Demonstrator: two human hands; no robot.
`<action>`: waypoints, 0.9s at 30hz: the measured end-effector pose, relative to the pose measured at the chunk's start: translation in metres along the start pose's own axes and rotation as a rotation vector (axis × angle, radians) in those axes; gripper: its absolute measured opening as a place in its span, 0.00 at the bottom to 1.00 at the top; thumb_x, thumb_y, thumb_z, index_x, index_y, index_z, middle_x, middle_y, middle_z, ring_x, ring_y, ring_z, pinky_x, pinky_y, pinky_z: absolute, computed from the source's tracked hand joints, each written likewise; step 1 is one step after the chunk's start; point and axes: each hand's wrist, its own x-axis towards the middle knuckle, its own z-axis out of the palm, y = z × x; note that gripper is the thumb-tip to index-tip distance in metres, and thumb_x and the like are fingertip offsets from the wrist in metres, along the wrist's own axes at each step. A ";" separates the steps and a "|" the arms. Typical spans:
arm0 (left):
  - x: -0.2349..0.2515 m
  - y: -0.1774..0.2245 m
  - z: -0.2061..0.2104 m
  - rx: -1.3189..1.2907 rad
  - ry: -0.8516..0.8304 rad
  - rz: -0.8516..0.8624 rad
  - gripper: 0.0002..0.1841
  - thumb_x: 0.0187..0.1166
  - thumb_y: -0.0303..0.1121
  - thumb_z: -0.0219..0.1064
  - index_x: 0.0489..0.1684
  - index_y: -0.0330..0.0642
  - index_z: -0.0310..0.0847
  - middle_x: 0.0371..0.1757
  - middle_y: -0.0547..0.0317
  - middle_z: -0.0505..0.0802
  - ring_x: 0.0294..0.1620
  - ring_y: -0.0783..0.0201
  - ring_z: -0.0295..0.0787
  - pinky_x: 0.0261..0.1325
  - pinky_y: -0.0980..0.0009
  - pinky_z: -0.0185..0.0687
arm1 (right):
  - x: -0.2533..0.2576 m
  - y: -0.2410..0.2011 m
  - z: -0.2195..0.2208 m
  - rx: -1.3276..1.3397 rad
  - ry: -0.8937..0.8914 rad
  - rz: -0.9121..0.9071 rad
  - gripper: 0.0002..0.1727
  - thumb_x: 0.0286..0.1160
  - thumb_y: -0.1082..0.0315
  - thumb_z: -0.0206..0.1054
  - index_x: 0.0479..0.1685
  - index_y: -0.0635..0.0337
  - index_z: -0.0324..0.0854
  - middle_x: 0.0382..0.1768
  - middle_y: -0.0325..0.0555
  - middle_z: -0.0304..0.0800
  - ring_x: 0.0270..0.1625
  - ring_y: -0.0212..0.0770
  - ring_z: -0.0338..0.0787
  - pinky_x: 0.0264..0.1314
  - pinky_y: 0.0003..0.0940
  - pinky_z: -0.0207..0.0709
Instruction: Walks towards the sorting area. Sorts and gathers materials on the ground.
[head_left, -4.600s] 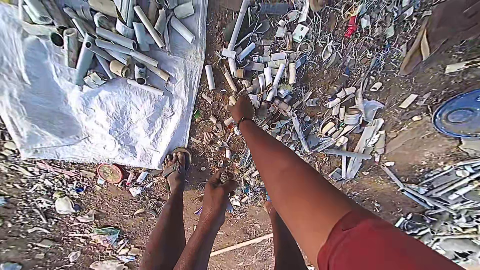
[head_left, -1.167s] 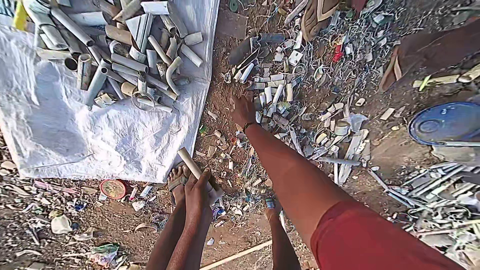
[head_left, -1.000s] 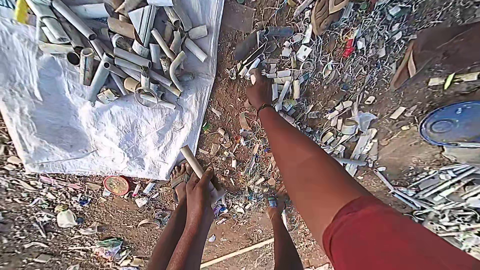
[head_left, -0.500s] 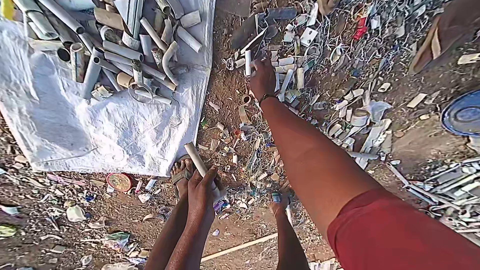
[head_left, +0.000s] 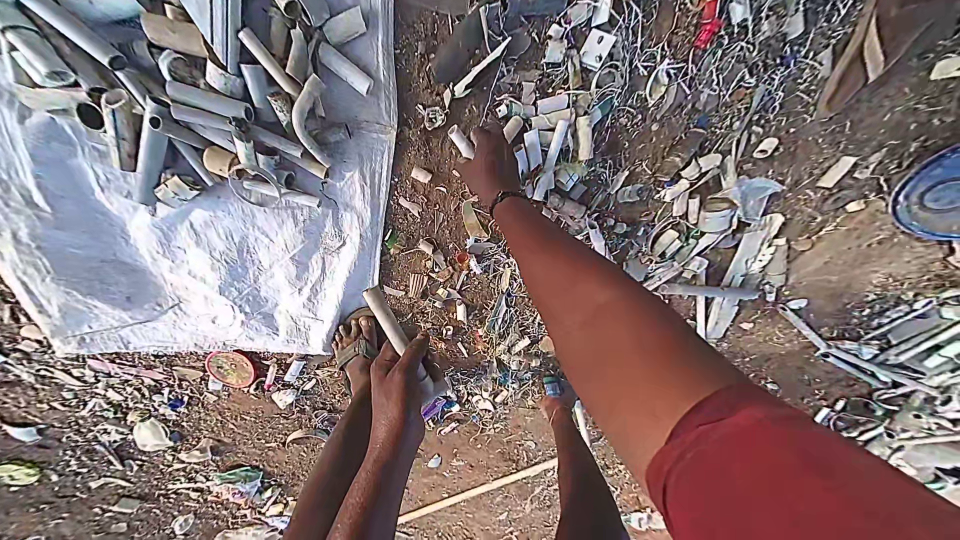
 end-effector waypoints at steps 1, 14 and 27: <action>0.000 0.000 0.000 -0.003 0.000 -0.001 0.07 0.86 0.26 0.59 0.37 0.35 0.79 0.19 0.59 0.81 0.16 0.69 0.79 0.21 0.76 0.79 | 0.001 -0.004 -0.002 0.010 0.006 -0.016 0.30 0.68 0.53 0.76 0.69 0.58 0.83 0.73 0.57 0.80 0.71 0.56 0.85 0.71 0.56 0.78; 0.003 0.010 -0.018 -0.060 0.002 -0.007 0.08 0.87 0.26 0.58 0.38 0.34 0.79 0.20 0.58 0.82 0.17 0.68 0.79 0.22 0.75 0.80 | -0.048 -0.066 0.070 -0.170 -0.181 -0.156 0.31 0.67 0.70 0.72 0.77 0.54 0.78 0.69 0.57 0.84 0.61 0.62 0.90 0.54 0.63 0.84; 0.010 0.018 -0.033 -0.150 0.160 -0.008 0.21 0.95 0.41 0.45 0.78 0.42 0.67 0.46 0.55 0.83 0.36 0.68 0.82 0.37 0.72 0.79 | -0.144 -0.051 0.041 1.091 -0.813 0.364 0.20 0.77 0.60 0.71 0.64 0.55 0.77 0.41 0.42 0.87 0.34 0.33 0.86 0.36 0.30 0.84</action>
